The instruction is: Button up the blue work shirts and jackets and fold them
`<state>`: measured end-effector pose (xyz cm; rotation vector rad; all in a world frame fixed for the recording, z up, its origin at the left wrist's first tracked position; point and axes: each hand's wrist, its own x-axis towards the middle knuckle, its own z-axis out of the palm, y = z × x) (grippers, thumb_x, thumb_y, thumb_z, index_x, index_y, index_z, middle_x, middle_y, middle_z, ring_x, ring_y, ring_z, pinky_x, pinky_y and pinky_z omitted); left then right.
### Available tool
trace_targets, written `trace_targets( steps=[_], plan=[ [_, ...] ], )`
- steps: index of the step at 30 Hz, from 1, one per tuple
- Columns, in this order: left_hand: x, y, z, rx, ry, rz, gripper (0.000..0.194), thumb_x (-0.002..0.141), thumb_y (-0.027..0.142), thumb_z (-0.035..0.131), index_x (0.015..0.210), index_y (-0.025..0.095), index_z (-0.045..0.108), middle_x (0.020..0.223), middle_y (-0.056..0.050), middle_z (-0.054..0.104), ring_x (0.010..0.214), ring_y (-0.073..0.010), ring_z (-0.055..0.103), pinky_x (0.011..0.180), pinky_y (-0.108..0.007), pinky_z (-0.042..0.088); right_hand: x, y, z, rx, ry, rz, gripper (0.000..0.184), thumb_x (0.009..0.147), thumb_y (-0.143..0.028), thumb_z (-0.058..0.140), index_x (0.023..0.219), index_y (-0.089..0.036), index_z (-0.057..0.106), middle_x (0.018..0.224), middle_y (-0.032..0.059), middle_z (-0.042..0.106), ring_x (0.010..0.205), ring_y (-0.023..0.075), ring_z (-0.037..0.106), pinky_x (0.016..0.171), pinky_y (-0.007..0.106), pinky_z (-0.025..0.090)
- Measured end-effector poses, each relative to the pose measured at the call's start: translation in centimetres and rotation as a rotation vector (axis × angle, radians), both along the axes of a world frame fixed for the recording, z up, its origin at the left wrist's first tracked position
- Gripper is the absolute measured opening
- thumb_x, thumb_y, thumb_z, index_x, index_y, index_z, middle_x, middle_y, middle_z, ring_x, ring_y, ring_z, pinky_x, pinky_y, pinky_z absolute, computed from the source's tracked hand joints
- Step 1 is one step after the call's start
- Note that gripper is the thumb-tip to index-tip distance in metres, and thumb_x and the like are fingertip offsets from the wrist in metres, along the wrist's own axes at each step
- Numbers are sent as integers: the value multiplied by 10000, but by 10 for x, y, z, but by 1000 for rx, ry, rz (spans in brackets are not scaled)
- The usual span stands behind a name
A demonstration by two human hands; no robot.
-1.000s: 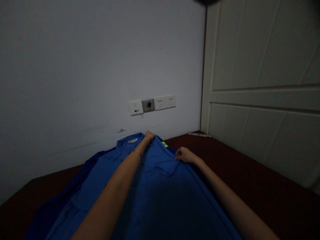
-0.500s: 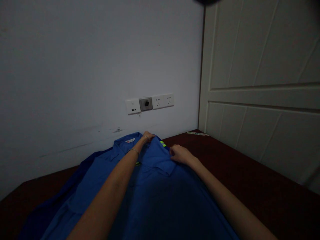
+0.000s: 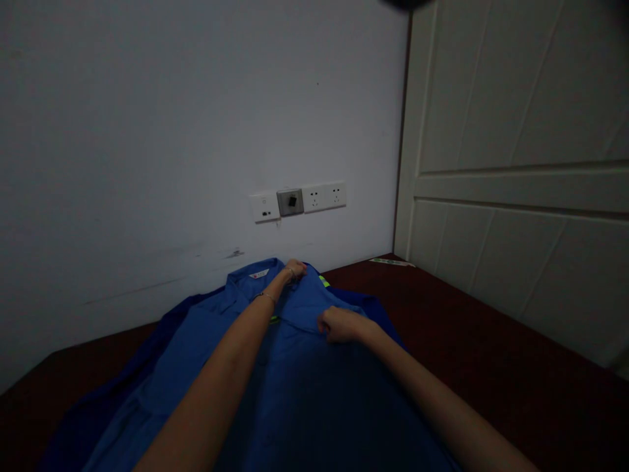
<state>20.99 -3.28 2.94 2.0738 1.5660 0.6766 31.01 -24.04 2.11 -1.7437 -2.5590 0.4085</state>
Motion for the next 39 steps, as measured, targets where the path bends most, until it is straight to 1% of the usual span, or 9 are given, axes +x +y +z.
trace_targets(
  steps=[5, 11, 13, 16, 18, 21, 24, 30, 39],
  plan=[
    [-1, 6, -11, -34, 31, -94, 208, 671, 51, 568, 864, 114, 614, 658, -3, 615, 587, -94, 560, 540, -171, 430, 0, -3, 3, -57, -50, -17, 323, 589, -160, 579, 904, -190, 643, 838, 52, 650, 698, 160, 592, 481, 191, 332],
    [2, 7, -15, 97, 114, -103, 250, 675, 87, 555, 911, 143, 618, 860, -43, 643, 812, -149, 584, 703, -200, 449, 3, -3, 5, -106, 28, 0, 249, 642, -260, 594, 873, -181, 642, 811, 42, 648, 667, 138, 578, 488, 185, 342],
    [0, 1, -12, 159, 129, -105, 303, 699, 95, 526, 991, 150, 588, 971, -60, 620, 934, -165, 549, 811, -223, 423, 6, -2, 10, -1, 82, -10, 195, 712, -270, 540, 857, -179, 634, 804, 41, 640, 685, 133, 577, 522, 185, 352],
    [-4, -16, -11, 305, 195, -167, 351, 759, 101, 432, 1093, 150, 531, 1122, -90, 544, 1073, -178, 470, 927, -264, 354, 15, 1, 16, 262, 66, -141, 200, 796, -216, 430, 883, -171, 604, 885, 70, 616, 794, 152, 575, 635, 202, 375],
    [-6, -30, -14, 437, 324, -315, 356, 801, 134, 379, 1135, 148, 501, 1204, -104, 486, 1139, -189, 411, 973, -290, 310, 22, 4, 15, 376, 6, -259, 225, 832, -210, 382, 935, -163, 576, 965, 101, 586, 875, 179, 562, 698, 231, 383],
    [-8, -46, -27, 535, 519, -541, 403, 858, 276, 328, 1221, 133, 431, 1331, -117, 370, 1238, -231, 288, 1028, -354, 231, 32, 7, 5, 397, -86, -394, 265, 876, -245, 316, 998, -161, 536, 1011, 133, 560, 909, 212, 560, 713, 274, 401],
    [-12, -52, -44, 467, 582, -558, 548, 869, 437, 271, 1331, 143, 287, 1419, -128, 219, 1296, -289, 167, 1033, -437, 185, 37, 10, -10, 345, -135, -445, 308, 897, -307, 276, 1037, -168, 512, 995, 139, 576, 876, 228, 587, 700, 306, 414],
    [-19, -53, -65, 322, 568, -492, 665, 837, 575, 181, 1393, 221, 97, 1458, -109, 64, 1307, -344, 98, 1023, -486, 157, 43, 13, -24, 277, -117, -357, 328, 886, -371, 307, 1013, -169, 531, 943, 141, 621, 854, 247, 611, 683, 304, 412],
    [-27, -52, -60, 203, 581, -541, 732, 773, 680, 195, 1387, 294, 97, 1462, -73, 50, 1313, -331, 84, 1028, -481, 143, 53, 12, -24, 213, -20, -360, 261, 858, -342, 385, 982, -193, 560, 965, 108, 635, 884, 224, 604, 692, 275, 400]
  ],
)
